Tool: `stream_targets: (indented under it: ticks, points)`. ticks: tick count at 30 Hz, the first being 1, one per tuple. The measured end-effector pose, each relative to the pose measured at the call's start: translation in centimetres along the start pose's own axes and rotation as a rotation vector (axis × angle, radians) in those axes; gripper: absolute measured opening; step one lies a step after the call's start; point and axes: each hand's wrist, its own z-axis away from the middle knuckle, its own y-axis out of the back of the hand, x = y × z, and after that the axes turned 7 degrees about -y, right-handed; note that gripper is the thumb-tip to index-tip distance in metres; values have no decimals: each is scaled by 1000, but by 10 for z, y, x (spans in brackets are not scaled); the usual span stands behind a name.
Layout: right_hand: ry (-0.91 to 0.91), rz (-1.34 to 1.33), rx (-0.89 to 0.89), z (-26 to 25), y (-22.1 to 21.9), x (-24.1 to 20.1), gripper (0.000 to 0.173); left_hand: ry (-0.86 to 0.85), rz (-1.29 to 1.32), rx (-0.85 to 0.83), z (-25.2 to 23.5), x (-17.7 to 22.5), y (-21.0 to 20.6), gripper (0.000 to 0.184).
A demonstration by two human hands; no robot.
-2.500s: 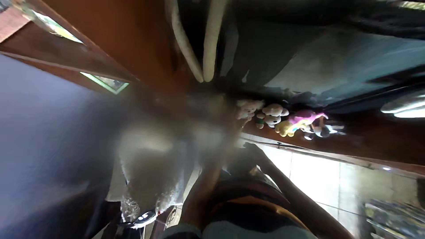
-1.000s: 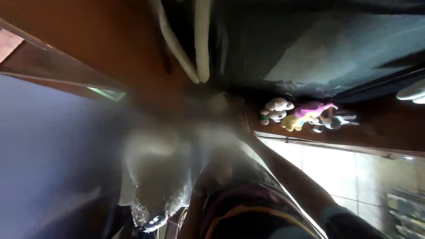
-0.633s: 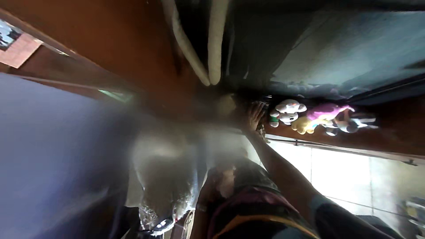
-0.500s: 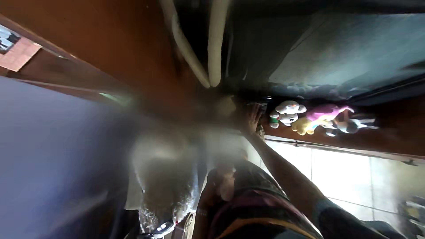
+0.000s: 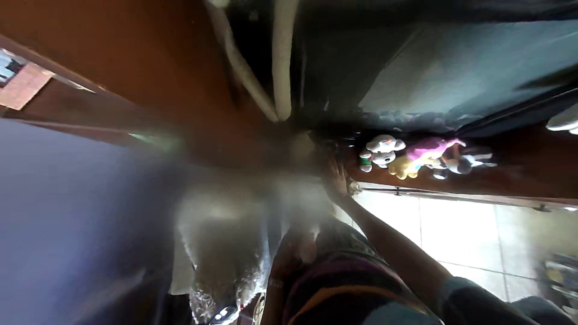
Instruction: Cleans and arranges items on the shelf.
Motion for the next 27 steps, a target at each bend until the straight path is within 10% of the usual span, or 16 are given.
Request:
stream_targets:
  ticks: [8,13,21,27]
  points:
    - [-24,-460,273,-25,84,-40,33,-14,-164,289,-41,-32,28,33]
    - [157,-180,257,-75,68,-41,40,-97,-28,222,-54,-49,33,27]
    - [-357,-524,269,-26,46,-18,45,51,-277,314,-36,-22,24,35]
    - [-201,-334,124,-9,37,-11,51,3,-146,312,-36,-45,45,34]
